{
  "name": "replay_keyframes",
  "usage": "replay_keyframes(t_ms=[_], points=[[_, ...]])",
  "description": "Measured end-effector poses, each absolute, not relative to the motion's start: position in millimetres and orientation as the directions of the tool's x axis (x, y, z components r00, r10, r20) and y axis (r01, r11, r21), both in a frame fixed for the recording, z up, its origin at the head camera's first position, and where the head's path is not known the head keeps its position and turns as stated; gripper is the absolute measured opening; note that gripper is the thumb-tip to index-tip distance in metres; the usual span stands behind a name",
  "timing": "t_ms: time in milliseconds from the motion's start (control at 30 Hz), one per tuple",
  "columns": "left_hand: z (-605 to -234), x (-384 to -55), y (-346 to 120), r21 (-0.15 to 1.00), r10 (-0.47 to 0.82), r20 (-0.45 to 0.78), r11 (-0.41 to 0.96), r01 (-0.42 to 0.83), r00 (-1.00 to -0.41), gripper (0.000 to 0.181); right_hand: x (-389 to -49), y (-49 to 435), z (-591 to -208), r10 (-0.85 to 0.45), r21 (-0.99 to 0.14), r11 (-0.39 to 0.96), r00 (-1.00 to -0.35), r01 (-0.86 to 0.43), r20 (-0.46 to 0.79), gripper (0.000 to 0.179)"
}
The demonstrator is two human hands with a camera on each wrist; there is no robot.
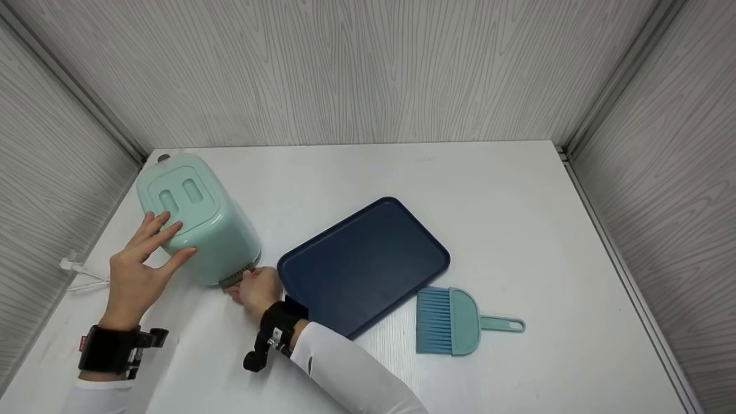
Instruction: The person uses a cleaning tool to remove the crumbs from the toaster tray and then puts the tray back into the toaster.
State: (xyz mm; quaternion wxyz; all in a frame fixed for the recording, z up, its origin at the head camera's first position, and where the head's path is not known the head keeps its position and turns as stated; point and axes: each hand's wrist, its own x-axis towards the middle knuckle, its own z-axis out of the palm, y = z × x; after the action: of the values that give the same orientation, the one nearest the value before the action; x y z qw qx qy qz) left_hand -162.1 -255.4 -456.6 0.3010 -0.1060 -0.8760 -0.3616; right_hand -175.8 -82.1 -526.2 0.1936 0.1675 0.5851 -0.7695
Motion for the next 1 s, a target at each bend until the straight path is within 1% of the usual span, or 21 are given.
replay_keyframes(t_ms=[67, 200, 433, 667, 1000], points=[[-456.1, -161.8, -255.6, 0.574, -0.035, 0.600, 0.715, 0.400, -0.799, 0.055, -174.9, -81.9, -525.5, -0.102, -0.843, -0.225, -0.872, 0.489, -0.478, 0.009], [-455.8, -160.7, -255.5, 0.580, -0.039, 0.590, 0.716, 0.389, -0.807, 0.056, -174.2, -81.7, -525.5, -0.099, -0.851, -0.194, -0.873, 0.488, -0.478, 0.014], [-455.6, -161.3, -255.2, 0.583, -0.043, 0.584, 0.718, 0.382, -0.811, 0.056, -174.4, -81.9, -525.7, -0.093, -0.860, -0.172, -0.877, 0.480, -0.471, 0.018], [-453.8, -161.2, -255.8, 0.587, -0.043, 0.572, 0.719, 0.373, -0.819, 0.057, -171.3, -79.6, -526.3, -0.113, -0.862, -0.180, -0.881, 0.474, -0.460, 0.021], [-452.8, -161.4, -259.5, 0.574, -0.039, 0.593, 0.721, 0.388, -0.804, 0.056, -169.2, -78.2, -526.6, -0.142, -0.843, -0.236, -0.876, 0.483, -0.461, 0.014]])
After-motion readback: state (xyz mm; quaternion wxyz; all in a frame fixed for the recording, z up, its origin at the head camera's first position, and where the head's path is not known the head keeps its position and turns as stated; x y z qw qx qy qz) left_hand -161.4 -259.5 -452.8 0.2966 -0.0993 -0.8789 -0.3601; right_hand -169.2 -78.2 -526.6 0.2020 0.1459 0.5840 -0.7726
